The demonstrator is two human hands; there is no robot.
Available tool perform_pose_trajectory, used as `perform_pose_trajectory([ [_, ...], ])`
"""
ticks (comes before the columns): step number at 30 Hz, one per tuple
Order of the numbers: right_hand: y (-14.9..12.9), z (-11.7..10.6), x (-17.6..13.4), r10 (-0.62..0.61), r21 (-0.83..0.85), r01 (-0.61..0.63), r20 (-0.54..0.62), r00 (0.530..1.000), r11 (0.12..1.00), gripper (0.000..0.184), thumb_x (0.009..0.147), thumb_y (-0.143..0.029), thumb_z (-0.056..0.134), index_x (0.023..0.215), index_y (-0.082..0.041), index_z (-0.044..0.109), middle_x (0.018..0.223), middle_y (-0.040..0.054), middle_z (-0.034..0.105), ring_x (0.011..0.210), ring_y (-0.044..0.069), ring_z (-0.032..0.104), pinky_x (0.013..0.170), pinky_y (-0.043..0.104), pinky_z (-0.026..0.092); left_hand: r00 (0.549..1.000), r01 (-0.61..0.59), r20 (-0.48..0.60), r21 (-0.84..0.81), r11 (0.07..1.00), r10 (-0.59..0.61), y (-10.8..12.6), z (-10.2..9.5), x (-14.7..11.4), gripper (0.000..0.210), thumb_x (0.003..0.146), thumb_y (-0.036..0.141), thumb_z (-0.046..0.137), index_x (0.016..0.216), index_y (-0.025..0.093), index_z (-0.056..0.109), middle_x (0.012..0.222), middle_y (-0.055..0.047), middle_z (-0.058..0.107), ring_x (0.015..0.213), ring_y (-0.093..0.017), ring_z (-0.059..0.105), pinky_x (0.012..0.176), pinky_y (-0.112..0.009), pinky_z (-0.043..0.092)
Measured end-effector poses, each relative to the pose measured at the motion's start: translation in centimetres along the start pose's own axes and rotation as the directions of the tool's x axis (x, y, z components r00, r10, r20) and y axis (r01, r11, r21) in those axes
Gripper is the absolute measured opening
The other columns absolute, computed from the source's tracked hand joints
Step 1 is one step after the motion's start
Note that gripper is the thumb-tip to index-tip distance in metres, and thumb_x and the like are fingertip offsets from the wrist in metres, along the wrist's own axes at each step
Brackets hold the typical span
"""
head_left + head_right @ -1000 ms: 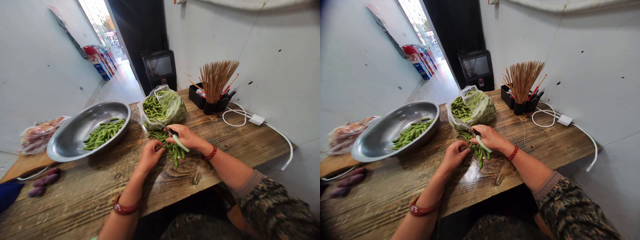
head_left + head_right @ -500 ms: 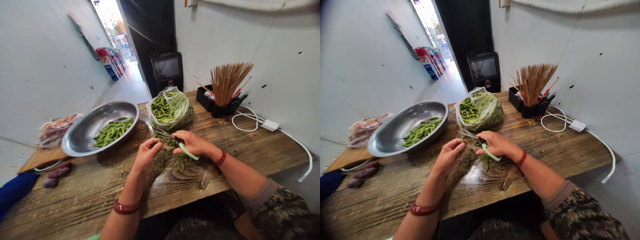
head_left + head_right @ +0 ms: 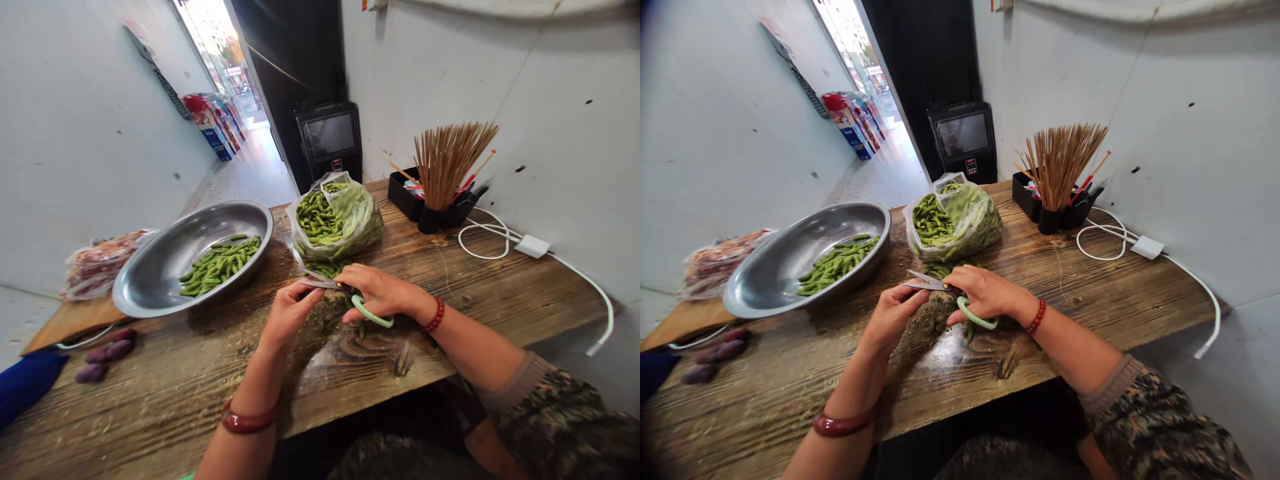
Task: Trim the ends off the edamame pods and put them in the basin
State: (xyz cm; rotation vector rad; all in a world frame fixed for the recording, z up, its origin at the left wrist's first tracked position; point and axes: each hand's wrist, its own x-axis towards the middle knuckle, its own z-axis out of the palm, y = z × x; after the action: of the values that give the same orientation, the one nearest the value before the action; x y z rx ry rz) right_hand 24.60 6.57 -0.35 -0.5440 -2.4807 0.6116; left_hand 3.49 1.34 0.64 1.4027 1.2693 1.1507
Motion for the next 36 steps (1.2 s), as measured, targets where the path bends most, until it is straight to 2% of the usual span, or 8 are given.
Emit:
perform_pose_trajectory([
  [8,-0.2,-0.2,0.0,-0.005,-0.027,0.006,0.031,1.000,1.000,0.056,0.071,-0.048,0.078,0.110,-0.014,0.057,0.095,0.0064,0.055,0.087,0.020,0.050,0.078,0.032,0.044,1.000,-0.024,0.014,0.041,0.999,0.024,0.7,0.0,-0.2,0.015,0.075,0.030,0.071,0.078,0.016,0.077,0.080,-0.005,0.069,0.072,-0.017,0.057,0.065,-0.025,0.043],
  [15,-0.2,0.1,0.0,-0.009,0.013,0.008,0.029,1.000,1.000,0.053,0.073,-0.052,0.075,0.106,-0.013,0.058,0.092,0.0069,0.057,0.084,0.020,0.051,0.076,0.031,0.044,0.998,-0.044,0.048,0.056,0.997,0.041,0.4,-0.1,0.0,0.017,0.076,0.030,0.070,0.081,0.016,0.077,0.076,-0.005,0.067,0.073,-0.017,0.056,0.071,-0.027,0.043],
  [19,0.0,0.2,0.0,0.008,0.028,-0.009,0.053,0.999,1.000,0.047,0.076,-0.047,0.074,0.104,-0.013,0.058,0.093,0.0076,0.059,0.085,0.020,0.053,0.077,0.031,0.045,0.998,-0.032,0.055,0.065,0.997,0.028,0.2,-0.3,-0.1,0.018,0.076,0.030,0.070,0.083,0.015,0.077,0.080,-0.006,0.069,0.077,-0.019,0.058,0.074,-0.029,0.044],
  [25,0.3,0.5,0.1,0.035,0.042,-0.038,0.059,0.998,0.998,0.032,0.078,-0.039,0.074,0.093,-0.015,0.058,0.088,0.0056,0.060,0.080,0.018,0.054,0.072,0.028,0.043,1.000,-0.007,0.028,0.080,0.997,0.005,-0.4,-0.8,0.1,0.019,0.075,0.030,0.071,0.087,0.016,0.076,0.086,-0.006,0.072,0.082,-0.019,0.059,0.079,-0.030,0.043],
  [29,0.7,0.7,0.2,0.140,0.018,-0.140,0.000,0.990,0.990,0.032,0.079,-0.038,0.073,0.093,-0.015,0.057,0.086,0.0047,0.059,0.076,0.017,0.052,0.067,0.026,0.041,0.995,-0.040,-0.092,0.098,0.994,0.050,-0.9,-1.1,0.4,0.016,0.071,0.029,0.075,0.079,0.016,0.074,0.072,-0.001,0.062,0.068,-0.013,0.051,0.065,-0.024,0.040],
  [32,0.9,0.8,0.2,0.177,0.018,-0.176,-0.038,0.984,0.984,0.029,0.079,-0.036,0.072,0.091,-0.015,0.057,0.085,0.0032,0.058,0.074,0.016,0.052,0.067,0.026,0.040,0.988,0.014,-0.153,-0.065,0.998,-0.024,-0.8,-1.2,0.4,0.019,0.071,0.030,0.076,0.082,0.016,0.070,0.064,0.003,0.054,0.055,-0.008,0.040,0.051,-0.020,0.031],
  [36,0.7,0.9,0.2,0.161,-0.001,-0.162,-0.066,0.985,0.987,0.029,0.079,-0.038,0.072,0.090,-0.016,0.057,0.085,0.0034,0.058,0.075,0.016,0.052,0.068,0.026,0.041,0.981,0.101,-0.112,-0.410,0.907,-0.160,-0.4,-1.2,0.4,0.026,0.069,0.030,0.077,0.079,0.018,0.056,0.055,0.008,0.045,0.044,-0.004,0.033,0.041,-0.016,0.020],
])
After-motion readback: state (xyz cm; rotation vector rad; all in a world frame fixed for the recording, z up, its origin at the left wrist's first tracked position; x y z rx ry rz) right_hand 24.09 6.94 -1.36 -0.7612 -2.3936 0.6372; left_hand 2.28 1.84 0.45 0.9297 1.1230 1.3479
